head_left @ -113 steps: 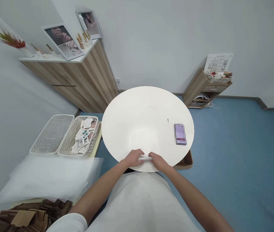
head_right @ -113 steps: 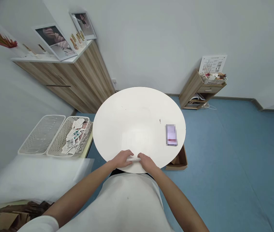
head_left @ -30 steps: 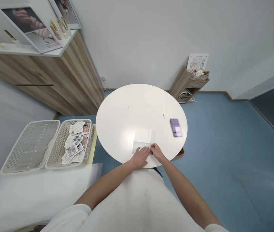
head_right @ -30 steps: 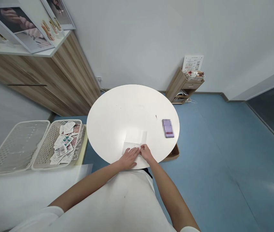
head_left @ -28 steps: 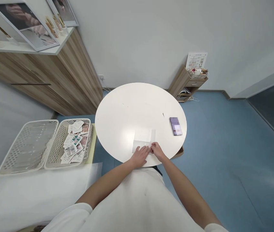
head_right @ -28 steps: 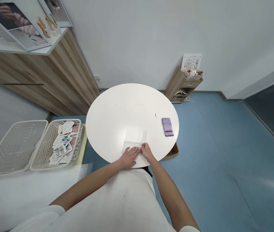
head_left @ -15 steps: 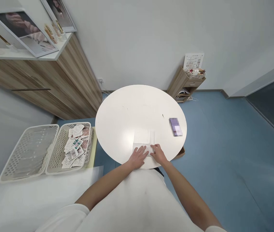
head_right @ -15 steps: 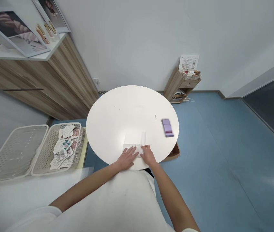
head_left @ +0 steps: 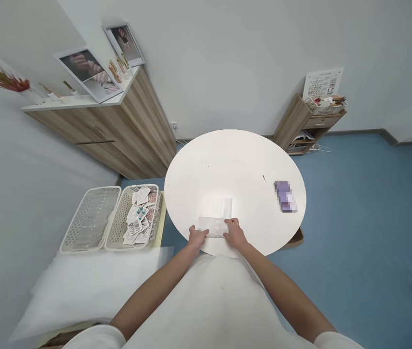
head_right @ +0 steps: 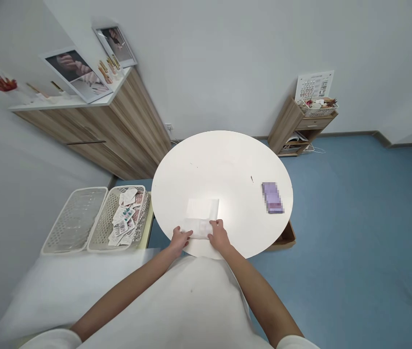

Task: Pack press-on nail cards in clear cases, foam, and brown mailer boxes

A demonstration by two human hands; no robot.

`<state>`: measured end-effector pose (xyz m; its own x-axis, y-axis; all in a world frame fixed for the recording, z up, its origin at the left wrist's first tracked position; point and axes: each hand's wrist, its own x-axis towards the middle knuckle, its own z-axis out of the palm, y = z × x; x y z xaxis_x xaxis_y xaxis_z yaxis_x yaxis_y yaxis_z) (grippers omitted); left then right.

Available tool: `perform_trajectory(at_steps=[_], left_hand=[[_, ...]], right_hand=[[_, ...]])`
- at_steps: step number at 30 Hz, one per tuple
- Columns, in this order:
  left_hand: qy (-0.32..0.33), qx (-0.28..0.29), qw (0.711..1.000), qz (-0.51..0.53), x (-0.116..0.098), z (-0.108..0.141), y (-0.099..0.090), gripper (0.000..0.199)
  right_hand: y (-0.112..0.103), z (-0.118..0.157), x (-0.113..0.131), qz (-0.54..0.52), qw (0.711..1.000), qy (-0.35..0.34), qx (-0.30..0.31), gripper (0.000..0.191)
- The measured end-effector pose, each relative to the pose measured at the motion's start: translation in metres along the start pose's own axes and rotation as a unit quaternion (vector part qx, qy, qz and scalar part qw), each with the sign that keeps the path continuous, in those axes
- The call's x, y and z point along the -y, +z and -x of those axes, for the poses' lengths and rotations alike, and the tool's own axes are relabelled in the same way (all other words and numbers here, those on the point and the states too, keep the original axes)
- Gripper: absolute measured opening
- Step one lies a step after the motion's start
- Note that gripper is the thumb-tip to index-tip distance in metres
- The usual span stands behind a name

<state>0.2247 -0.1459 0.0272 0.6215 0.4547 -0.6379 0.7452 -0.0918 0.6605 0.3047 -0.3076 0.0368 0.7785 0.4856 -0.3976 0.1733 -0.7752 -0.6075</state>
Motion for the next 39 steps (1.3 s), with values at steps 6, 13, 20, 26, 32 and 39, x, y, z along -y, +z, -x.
perform_trajectory(at_steps=[6, 13, 20, 26, 32, 39], left_hand=[[-0.027, 0.062, 0.993, 0.092, -0.009, -0.006, -0.025, 0.032], [0.083, 0.106, 0.991, 0.004, -0.028, -0.011, -0.017, 0.018], [0.168, 0.122, 0.969, -0.135, -0.044, -0.006, 0.018, 0.01], [0.204, 0.144, 0.949, -0.193, -0.037, 0.006, 0.021, 0.031], [0.255, 0.139, 0.928, -0.235, -0.037, 0.009, 0.011, 0.05], [0.381, 0.084, 0.844, -0.367, -0.027, 0.008, 0.008, 0.036]], right_hand=[[-0.002, 0.0, 0.002, -0.003, 1.0, 0.003, 0.014, 0.051], [-0.001, -0.004, 0.005, 0.012, 1.0, 0.014, 0.02, 0.049], [0.013, -0.004, 0.009, -0.03, 1.0, -0.004, -0.001, 0.039], [0.017, -0.003, 0.005, -0.109, 0.994, -0.006, -0.005, 0.043], [0.024, -0.005, 0.002, -0.118, 0.992, -0.01, -0.052, 0.034], [0.031, -0.005, -0.01, -0.142, 0.989, -0.016, -0.044, 0.042]])
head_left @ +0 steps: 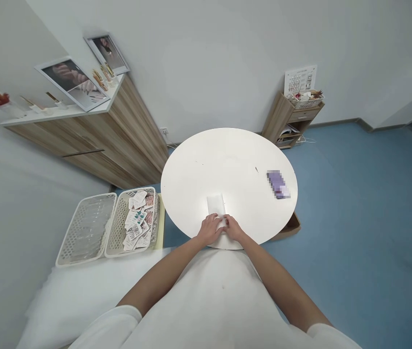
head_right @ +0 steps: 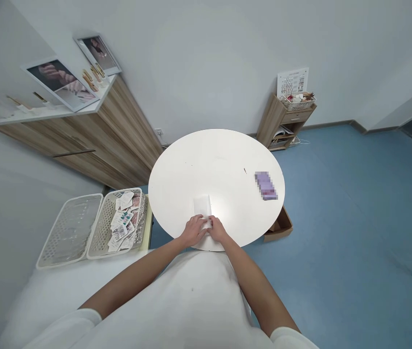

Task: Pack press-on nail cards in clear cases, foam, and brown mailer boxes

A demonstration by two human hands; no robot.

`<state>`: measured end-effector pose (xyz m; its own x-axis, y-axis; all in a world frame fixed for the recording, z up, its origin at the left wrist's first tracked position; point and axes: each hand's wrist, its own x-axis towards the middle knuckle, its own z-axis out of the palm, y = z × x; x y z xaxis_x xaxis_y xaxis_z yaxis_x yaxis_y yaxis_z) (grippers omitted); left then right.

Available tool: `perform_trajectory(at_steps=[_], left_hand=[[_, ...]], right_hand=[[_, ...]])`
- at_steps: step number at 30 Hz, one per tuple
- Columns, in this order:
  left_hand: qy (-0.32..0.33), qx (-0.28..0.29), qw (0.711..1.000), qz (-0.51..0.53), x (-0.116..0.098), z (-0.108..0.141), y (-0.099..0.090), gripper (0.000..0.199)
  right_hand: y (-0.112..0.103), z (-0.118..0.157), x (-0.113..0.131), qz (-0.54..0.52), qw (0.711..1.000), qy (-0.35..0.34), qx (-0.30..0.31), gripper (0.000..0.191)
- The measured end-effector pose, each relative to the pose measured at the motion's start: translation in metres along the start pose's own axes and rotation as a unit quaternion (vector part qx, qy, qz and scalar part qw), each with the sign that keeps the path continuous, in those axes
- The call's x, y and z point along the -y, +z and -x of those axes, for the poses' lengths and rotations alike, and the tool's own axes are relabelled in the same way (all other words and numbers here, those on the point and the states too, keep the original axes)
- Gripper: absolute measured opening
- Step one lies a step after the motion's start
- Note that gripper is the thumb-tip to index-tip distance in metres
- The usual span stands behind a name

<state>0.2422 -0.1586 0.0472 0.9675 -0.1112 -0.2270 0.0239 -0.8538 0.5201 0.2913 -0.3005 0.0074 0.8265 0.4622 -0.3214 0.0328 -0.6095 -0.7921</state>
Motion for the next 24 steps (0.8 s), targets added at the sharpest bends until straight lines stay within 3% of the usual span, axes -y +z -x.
perform_trajectory(at_steps=[3, 5, 8, 11, 17, 21, 24], left_hand=[[0.032, 0.012, 0.998, -0.055, 0.005, 0.004, 0.005, 0.043], [0.028, 0.031, 0.997, -0.07, 0.007, 0.004, 0.006, 0.046], [0.023, 0.056, 0.996, -0.061, 0.006, 0.001, 0.003, 0.051], [0.018, 0.061, 0.998, -0.023, 0.003, -0.004, -0.006, 0.055], [-0.026, 0.051, 0.995, 0.086, -0.002, -0.001, -0.017, 0.043], [-0.026, 0.043, 0.976, 0.214, 0.001, 0.014, -0.007, 0.036], [-0.035, -0.004, 0.948, 0.316, 0.007, 0.023, 0.002, 0.035]], right_hand=[[-0.001, 0.009, -0.002, 0.013, 1.0, -0.012, -0.004, 0.056], [-0.003, 0.016, -0.001, 0.068, 0.996, -0.061, -0.006, 0.064], [-0.008, 0.022, 0.002, 0.179, 0.97, -0.159, 0.038, 0.073], [-0.013, 0.017, 0.01, 0.254, 0.946, -0.181, 0.085, 0.085], [-0.019, 0.017, 0.025, 0.295, 0.937, -0.158, 0.102, 0.071], [-0.03, 0.036, 0.025, 0.263, 0.942, -0.145, 0.149, 0.058], [-0.041, 0.041, 0.026, 0.233, 0.948, -0.14, 0.166, 0.045]])
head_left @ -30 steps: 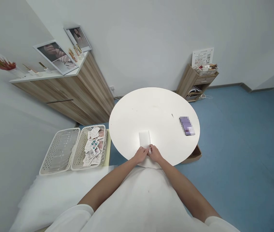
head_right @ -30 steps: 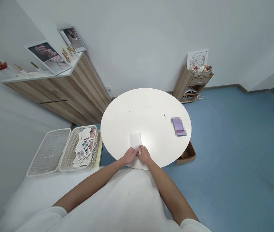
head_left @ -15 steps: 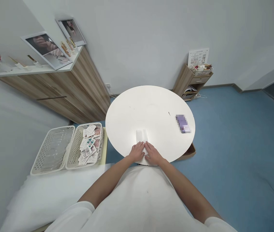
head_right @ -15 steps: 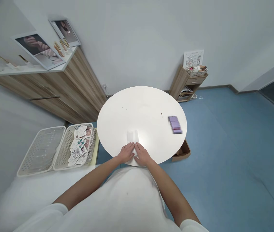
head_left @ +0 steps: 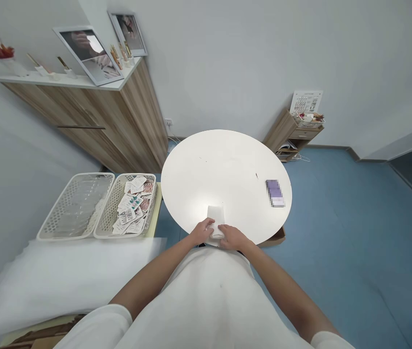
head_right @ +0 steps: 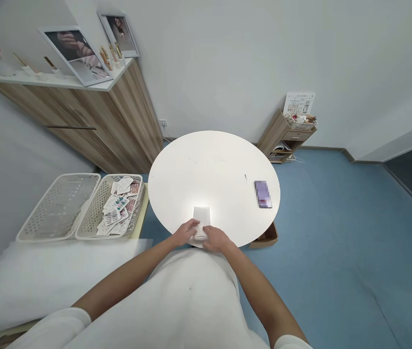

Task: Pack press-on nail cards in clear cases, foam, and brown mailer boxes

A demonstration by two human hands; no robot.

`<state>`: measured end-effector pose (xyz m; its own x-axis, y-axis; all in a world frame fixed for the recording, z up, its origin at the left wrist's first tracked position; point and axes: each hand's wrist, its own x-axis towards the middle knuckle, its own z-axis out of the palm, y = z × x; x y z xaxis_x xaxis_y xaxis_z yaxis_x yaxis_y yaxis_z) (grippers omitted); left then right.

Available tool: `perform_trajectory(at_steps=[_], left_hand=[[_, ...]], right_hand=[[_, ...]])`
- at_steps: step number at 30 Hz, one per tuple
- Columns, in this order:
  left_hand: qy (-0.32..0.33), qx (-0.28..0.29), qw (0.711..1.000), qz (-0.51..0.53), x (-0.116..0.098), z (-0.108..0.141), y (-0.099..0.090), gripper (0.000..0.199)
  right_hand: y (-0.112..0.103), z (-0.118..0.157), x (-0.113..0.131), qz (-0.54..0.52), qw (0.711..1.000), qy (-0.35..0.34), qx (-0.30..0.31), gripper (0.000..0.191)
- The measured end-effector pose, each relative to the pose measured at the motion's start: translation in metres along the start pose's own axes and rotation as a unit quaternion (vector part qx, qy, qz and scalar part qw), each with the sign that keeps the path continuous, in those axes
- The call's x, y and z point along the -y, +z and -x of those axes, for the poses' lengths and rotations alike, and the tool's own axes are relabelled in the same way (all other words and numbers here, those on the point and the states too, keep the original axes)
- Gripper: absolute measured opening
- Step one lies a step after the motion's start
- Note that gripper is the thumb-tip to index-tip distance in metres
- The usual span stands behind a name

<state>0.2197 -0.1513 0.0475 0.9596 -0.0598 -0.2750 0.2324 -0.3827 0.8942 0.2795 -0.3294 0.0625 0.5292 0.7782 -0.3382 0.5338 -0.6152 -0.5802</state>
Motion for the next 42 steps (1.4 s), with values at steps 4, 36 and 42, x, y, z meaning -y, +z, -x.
perform_trajectory(at_steps=[4, 36, 42], left_hand=[[-0.008, -0.054, 0.998, 0.044, 0.007, -0.001, -0.003, 0.036], [-0.111, -0.178, 0.959, -0.191, -0.013, -0.007, 0.037, 0.043], [-0.146, -0.182, 0.962, -0.145, -0.01, -0.003, 0.049, 0.049]], right_hand=[[-0.017, -0.011, -0.002, -0.01, 1.0, 0.003, 0.005, 0.037], [0.013, -0.014, -0.025, -0.133, 0.983, 0.064, -0.11, 0.047], [0.02, -0.014, -0.029, -0.193, 0.976, 0.072, -0.077, 0.059]])
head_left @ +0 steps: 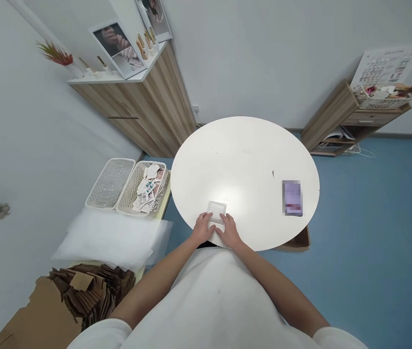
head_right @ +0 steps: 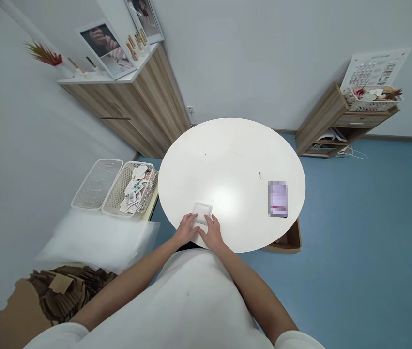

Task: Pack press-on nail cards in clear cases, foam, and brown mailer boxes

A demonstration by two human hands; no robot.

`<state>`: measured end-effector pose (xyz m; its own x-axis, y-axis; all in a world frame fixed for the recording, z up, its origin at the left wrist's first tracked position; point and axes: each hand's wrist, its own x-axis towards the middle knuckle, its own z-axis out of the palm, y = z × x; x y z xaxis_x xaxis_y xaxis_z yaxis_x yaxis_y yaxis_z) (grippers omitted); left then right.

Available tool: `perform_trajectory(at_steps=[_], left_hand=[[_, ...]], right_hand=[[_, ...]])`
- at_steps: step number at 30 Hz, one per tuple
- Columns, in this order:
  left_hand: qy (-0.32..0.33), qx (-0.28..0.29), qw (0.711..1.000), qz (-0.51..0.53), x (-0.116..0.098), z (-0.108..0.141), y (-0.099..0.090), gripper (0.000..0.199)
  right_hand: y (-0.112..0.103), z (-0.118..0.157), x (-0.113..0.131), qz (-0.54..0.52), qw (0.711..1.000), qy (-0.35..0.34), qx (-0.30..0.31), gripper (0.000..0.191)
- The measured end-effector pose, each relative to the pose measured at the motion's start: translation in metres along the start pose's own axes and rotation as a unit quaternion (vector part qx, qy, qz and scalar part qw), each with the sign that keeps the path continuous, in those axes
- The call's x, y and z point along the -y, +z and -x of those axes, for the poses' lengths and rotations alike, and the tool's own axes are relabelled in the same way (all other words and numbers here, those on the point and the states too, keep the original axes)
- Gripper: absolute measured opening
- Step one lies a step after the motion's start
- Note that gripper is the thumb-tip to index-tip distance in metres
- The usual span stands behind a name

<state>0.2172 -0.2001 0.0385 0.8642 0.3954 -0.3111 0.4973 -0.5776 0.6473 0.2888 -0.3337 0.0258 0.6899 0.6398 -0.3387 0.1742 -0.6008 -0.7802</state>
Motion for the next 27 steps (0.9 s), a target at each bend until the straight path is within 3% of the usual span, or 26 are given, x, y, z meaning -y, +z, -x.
perform_trajectory(at_steps=[7, 14, 27], left_hand=[[-0.079, -0.035, 0.993, 0.081, -0.002, 0.002, -0.001, 0.054], [-0.093, -0.031, 0.99, 0.104, -0.002, -0.004, -0.004, 0.048], [-0.097, -0.083, 0.98, 0.151, 0.044, -0.029, -0.056, 0.045]], right_hand=[[-0.005, 0.002, 0.004, -0.125, 0.991, 0.041, 0.02, 0.063], [0.003, -0.007, 0.012, -0.131, 0.989, 0.064, 0.021, 0.059], [0.037, -0.056, 0.065, -0.13, 0.988, 0.086, 0.013, 0.061]])
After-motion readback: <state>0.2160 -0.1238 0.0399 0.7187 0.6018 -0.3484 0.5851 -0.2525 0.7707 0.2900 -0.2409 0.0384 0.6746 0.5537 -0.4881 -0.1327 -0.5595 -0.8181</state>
